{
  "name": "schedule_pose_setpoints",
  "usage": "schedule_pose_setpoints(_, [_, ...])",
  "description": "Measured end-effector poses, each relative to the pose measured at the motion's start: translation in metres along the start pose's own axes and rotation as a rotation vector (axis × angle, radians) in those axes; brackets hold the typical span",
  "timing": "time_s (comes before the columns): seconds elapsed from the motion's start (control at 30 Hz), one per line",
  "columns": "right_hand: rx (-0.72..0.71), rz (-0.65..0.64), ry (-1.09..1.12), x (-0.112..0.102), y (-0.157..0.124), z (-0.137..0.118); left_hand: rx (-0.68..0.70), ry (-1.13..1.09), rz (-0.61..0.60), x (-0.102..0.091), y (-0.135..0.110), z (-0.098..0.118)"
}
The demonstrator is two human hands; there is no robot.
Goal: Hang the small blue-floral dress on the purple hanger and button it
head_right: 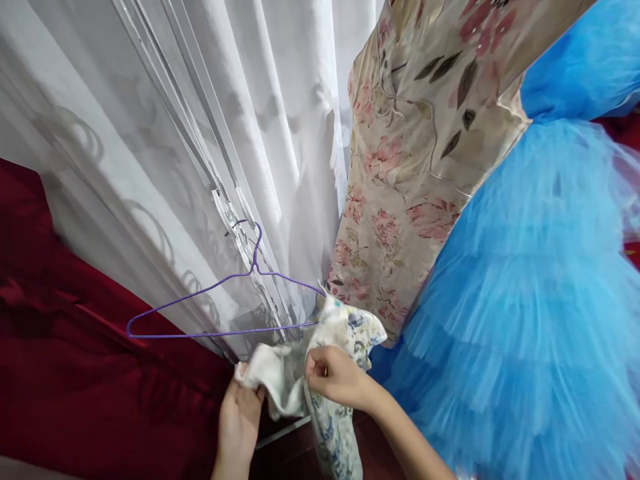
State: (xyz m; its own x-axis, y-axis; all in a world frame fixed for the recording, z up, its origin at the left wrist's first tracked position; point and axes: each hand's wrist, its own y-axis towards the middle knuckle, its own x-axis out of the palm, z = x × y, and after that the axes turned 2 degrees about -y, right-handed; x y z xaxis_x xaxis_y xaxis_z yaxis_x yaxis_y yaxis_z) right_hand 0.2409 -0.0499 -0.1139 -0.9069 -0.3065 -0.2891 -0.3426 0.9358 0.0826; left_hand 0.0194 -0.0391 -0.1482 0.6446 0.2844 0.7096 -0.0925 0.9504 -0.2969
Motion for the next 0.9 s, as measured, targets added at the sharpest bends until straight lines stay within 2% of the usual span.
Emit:
schedule_pose_setpoints(0.1, [-0.044,-0.092,-0.100,-0.003,-0.019,0.012,0.057,0.293,-0.105,0.016,-0.028,-0.029])
schedule_pose_setpoints(0.2, [-0.075,-0.211,-0.021,0.006,-0.029,0.019,0.275,0.706,-0.304,0.036,-0.045,-0.043])
schedule_pose_setpoints(0.27, [-0.059,-0.269,0.084,0.008,-0.034,0.020,0.393,0.850,-0.402,0.044,-0.051,-0.047])
schedule_pose_setpoints(0.33, [-0.057,-0.281,0.199,0.000,-0.040,0.017,0.347,0.907,-0.481,0.043,-0.056,-0.054])
schedule_pose_setpoints(0.4, [-0.064,-0.255,0.265,-0.020,-0.048,0.009,0.167,0.975,-0.514,0.031,-0.059,-0.065])
schedule_pose_setpoints(0.47, [-0.072,-0.221,0.213,-0.050,-0.056,-0.002,0.035,1.103,-0.460,0.014,-0.061,-0.079])
schedule_pose_setpoints(0.5, [-0.081,-0.194,0.144,-0.067,-0.059,-0.007,0.025,1.181,-0.419,0.006,-0.061,-0.085])
schedule_pose_setpoints(0.57, [-0.119,-0.110,-0.018,-0.102,-0.059,-0.016,0.101,1.315,-0.381,-0.005,-0.059,-0.089])
schedule_pose_setpoints(0.63, [-0.187,-0.021,-0.140,-0.133,-0.048,-0.022,0.237,1.385,-0.411,-0.006,-0.056,-0.079])
schedule_pose_setpoints(0.73, [-0.320,0.089,-0.207,-0.162,-0.007,-0.029,0.428,1.388,-0.442,0.011,-0.057,-0.050])
schedule_pose_setpoints(0.83, [-0.384,0.156,-0.073,-0.163,0.051,-0.035,0.591,1.388,-0.424,0.038,-0.063,-0.022])
schedule_pose_setpoints(0.9, [-0.317,0.101,0.147,-0.150,0.087,-0.039,0.671,1.406,-0.419,0.054,-0.067,-0.011])
